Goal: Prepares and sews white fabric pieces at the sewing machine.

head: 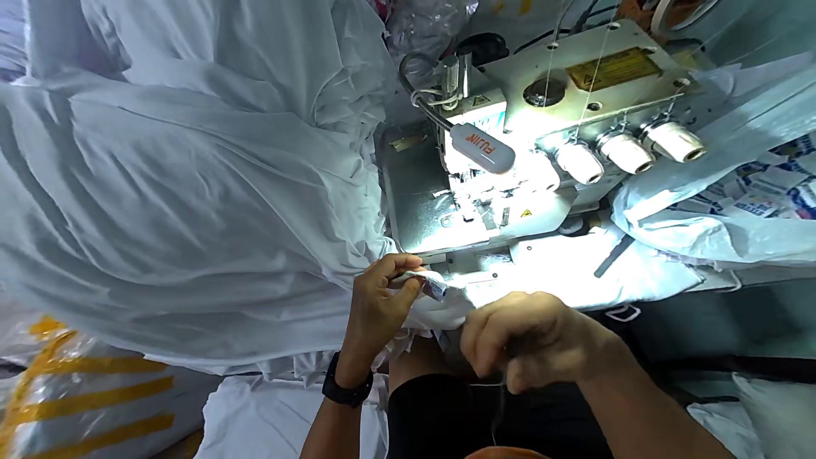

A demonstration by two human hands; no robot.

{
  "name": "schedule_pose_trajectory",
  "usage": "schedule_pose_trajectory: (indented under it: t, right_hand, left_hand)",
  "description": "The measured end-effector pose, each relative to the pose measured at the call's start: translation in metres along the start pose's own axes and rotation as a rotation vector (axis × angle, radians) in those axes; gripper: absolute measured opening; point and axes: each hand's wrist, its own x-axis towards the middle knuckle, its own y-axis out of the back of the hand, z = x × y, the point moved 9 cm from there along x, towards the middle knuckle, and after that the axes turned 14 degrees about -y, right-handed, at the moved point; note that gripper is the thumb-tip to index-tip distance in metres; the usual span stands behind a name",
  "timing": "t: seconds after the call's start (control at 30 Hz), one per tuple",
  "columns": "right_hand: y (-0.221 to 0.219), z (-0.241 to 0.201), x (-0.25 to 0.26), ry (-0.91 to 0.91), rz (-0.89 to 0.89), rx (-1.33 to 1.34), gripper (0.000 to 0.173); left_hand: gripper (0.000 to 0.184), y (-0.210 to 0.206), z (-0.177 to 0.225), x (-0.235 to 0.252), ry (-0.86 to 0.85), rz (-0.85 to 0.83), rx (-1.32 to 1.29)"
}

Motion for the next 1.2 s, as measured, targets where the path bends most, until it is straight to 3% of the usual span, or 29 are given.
schedule_pose_trajectory:
  t: [0.07, 0.17, 0.23, 0.33, 0.6, 0.77, 0.87, 1.0, 1.2]
  right_hand:
    - [0.018, 0.007, -0.003, -0.084, 0.185, -0.199, 0.035]
    - [0.044, 0.017, -0.008, -0.151, 0.562, -0.476, 0.024]
    - [0.049, 0.021, -0.007, -0.166, 0.672, -0.575, 0.023]
    - [0.047, 0.024, 0.002, -0.176, 0.727, -0.689, 0.031]
    - [0.073, 0.026, -0.014, -0.212, 0.969, -0.659, 0.008]
    - [0.068, 0.035, -0.017, -0.234, 0.968, -0.622, 0.012]
    - [0.064, 0.035, -0.016, -0.223, 0.933, -0.582, 0.013]
    - [0.087, -0.008, -0.052, -0.222, 1.022, -0.875, 0.016]
    - [0.125, -0.087, -0.151, -0.564, 1.558, -1.268, 0.044]
  left_hand:
    - [0.013, 0.002, 0.001, 0.0, 0.033, -0.02, -0.017]
    - [0.01, 0.004, 0.005, 0.005, 0.039, -0.082, 0.079]
    - [0.01, 0.004, 0.01, 0.011, 0.013, -0.137, 0.162]
    - [0.009, -0.002, 0.02, 0.02, -0.047, -0.231, 0.224]
    - [0.015, -0.017, 0.001, 0.043, -0.067, -0.439, 0.308]
    - [0.032, -0.032, 0.009, 0.032, -0.06, -0.467, 0.396]
    - [0.022, -0.038, 0.009, 0.022, -0.06, -0.477, 0.42]
    - [0.02, -0.023, -0.001, 0.02, 0.003, -0.504, 0.319]
    - [0.015, -0.023, -0.007, 0.02, 0.092, -0.525, 0.137]
